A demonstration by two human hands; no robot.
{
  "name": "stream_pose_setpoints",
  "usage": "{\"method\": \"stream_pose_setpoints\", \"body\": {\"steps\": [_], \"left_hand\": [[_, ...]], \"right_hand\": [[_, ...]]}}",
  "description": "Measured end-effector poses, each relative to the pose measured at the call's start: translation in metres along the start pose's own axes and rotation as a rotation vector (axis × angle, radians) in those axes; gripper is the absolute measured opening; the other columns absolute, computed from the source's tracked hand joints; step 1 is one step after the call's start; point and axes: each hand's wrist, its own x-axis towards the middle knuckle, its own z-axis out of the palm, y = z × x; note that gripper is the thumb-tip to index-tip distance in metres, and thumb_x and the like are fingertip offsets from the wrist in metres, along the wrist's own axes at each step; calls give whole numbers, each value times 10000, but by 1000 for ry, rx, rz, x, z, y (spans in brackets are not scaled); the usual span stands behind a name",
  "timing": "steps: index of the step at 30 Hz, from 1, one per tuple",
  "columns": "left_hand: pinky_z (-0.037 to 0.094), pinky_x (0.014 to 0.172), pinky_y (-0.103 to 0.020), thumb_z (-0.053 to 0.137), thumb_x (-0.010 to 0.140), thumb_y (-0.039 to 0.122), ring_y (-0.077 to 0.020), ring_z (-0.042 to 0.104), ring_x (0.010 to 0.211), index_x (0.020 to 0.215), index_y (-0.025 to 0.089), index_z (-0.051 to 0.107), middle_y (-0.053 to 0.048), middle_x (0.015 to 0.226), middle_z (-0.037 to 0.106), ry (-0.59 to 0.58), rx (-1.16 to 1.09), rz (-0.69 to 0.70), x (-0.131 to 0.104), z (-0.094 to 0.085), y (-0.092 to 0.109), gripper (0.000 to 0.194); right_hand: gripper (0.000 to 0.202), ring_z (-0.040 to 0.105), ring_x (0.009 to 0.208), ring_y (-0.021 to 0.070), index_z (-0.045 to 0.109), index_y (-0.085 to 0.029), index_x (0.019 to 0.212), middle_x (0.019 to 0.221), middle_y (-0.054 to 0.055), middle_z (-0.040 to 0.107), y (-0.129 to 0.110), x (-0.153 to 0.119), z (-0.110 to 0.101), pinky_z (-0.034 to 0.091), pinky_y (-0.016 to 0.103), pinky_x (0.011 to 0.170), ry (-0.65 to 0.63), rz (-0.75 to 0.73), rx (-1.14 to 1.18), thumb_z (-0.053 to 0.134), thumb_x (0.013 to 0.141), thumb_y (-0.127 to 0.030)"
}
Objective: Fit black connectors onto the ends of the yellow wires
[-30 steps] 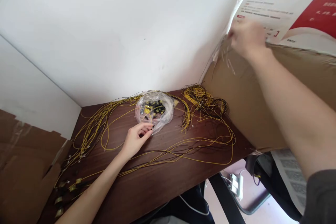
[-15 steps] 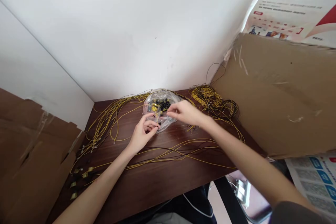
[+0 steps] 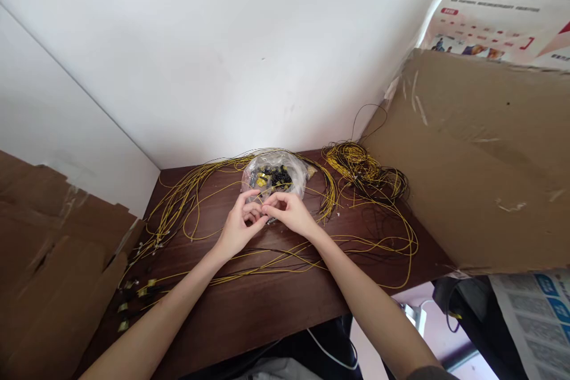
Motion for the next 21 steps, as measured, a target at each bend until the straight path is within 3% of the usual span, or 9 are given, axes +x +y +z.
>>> {"method": "stream_pose_setpoints", "body": {"steps": [6,10,12,16,19,21], "left_hand": [[408,547,-184,584,764,215,-83,506,588,1225,183,334,6,786,591,-23,-13,11,-1,0,1,525],[413,566,-191,589,765,206,-85,505,590,1244,181,326,0,799,610,-24,2,22,-1,0,-2,547],[414,573,-195,586,765,203,-87,508,587,1199,174,397,-7,804,619,-29,21,28,-1,0,-2,474],[399,562,-201,562,781,217,-97,495,575,919,149,614,-9,705,592,-50,129,47,-1,0,-3,163],[396,562,-208,549,783,209,-100,479,562,832,141,644,-7,663,573,-45,172,57,-1,0,-4,127],[394,559,-207,546,779,201,-100,477,562,832,137,643,-10,673,580,-41,172,58,-2,0,-5,128]], "right_hand": [[261,473,575,88,573,-144,707,657,-19,547,-5,-6,1,404,224,586,55,8,89,660,734,-388],[274,521,652,109,541,-154,710,698,0,576,-14,-9,-2,436,252,676,44,-18,256,636,767,-405],[294,539,657,123,526,-164,695,655,-2,569,-23,-10,-7,446,273,694,32,-39,329,601,796,-429],[270,543,604,131,554,-193,731,529,-32,491,-56,-13,-26,453,284,650,104,-125,353,536,849,-435],[240,520,576,121,568,-216,714,493,-40,433,-91,-20,-48,443,293,636,213,-229,307,557,839,-420],[285,429,475,95,539,-226,647,421,-61,262,-114,-29,-72,407,280,579,294,-261,321,531,852,-423]]}}
